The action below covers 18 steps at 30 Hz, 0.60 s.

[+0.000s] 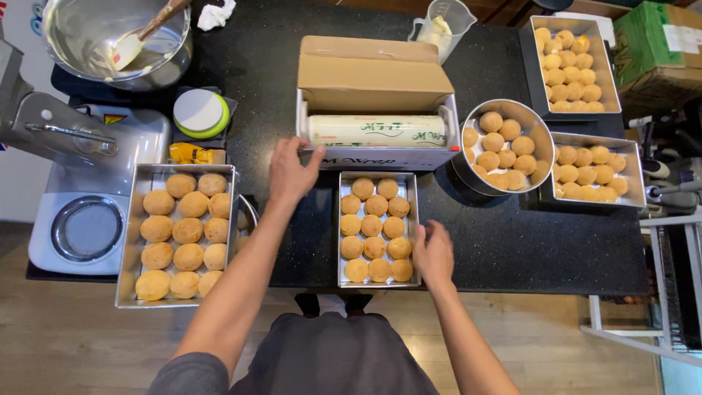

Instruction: Wrapping trays of baked dough balls with plastic cling wrap.

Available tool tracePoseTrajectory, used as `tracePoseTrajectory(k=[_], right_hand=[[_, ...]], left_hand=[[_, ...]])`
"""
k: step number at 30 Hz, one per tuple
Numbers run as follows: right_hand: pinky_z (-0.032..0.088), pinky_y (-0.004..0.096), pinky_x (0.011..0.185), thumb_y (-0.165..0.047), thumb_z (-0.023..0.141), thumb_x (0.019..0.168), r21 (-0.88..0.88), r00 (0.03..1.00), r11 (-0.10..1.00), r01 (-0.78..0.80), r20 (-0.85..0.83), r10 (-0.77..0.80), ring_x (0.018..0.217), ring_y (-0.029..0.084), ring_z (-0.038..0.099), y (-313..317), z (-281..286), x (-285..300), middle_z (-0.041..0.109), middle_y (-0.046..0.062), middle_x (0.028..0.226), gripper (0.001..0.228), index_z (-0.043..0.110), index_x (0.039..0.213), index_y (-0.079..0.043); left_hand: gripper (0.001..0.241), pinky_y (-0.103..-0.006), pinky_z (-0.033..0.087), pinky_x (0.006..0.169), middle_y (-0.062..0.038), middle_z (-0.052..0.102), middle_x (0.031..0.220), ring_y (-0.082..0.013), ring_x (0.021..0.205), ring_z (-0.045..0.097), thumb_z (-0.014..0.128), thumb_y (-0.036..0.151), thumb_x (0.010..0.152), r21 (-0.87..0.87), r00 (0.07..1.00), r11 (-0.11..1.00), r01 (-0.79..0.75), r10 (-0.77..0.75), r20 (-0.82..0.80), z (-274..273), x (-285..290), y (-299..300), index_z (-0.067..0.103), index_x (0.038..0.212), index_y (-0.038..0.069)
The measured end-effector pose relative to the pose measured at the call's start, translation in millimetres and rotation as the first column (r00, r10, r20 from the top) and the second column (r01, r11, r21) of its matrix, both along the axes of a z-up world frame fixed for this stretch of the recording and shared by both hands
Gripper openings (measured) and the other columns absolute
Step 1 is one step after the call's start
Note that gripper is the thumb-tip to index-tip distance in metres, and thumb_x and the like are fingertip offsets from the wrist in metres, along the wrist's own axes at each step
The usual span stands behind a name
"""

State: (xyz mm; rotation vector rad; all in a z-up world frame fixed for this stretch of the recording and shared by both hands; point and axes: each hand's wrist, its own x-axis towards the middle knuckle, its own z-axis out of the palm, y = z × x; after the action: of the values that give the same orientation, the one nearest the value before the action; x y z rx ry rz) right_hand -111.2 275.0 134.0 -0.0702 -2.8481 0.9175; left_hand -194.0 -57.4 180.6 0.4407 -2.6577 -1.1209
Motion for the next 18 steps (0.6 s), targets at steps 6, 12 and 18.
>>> tracePoseTrajectory(k=[6, 12, 18], right_hand=[[0.055, 0.048, 0.087, -0.027, 0.056, 0.099, -0.062, 0.963, 0.998, -0.033, 0.267, 0.049, 0.099, 0.040, 0.070, -12.8, 13.2, -6.7, 0.073, 0.023, 0.111, 0.035, 0.069, 0.122, -0.004], [0.055, 0.041, 0.085, -0.032, 0.069, 0.092, -0.082, 0.999, 0.997, 0.007, -0.042, -0.011, 0.094, 0.028, 0.065, 26.3, 20.3, -47.5, 0.055, 0.018, 0.125, 0.055, 0.053, 0.138, -0.005], [0.052, 0.048, 0.085, -0.033, 0.067, 0.101, 0.014, 0.960, 0.991, -0.136, -0.247, 0.136, 0.100, 0.037, 0.063, 38.4, 79.8, -149.3, 0.062, 0.020, 0.111, 0.041, 0.063, 0.131, -0.005]], left_hand=[[0.033, -0.0480, 0.053, 0.088, -0.016, 0.060, 0.113, -0.0347, 0.104, 0.065, 0.061, 0.042, 0.098, 0.070, 0.983, 0.996, -0.061, 0.072, -0.169, -6.1, -7.8, 34.2, 0.065, 0.109, 0.011], [0.032, -0.0520, 0.052, 0.085, -0.018, 0.056, 0.122, -0.0401, 0.103, 0.066, 0.046, 0.039, 0.105, -0.043, 0.996, 0.998, -0.045, 0.048, 0.073, 20.6, -6.3, 40.3, 0.057, 0.122, 0.014], [0.032, -0.0555, 0.051, 0.084, -0.025, 0.053, 0.124, -0.0472, 0.098, 0.064, 0.039, 0.033, 0.108, -0.038, 0.999, 0.999, -0.026, 0.025, -0.031, -1.7, -14.3, 42.0, 0.050, 0.124, 0.008]])
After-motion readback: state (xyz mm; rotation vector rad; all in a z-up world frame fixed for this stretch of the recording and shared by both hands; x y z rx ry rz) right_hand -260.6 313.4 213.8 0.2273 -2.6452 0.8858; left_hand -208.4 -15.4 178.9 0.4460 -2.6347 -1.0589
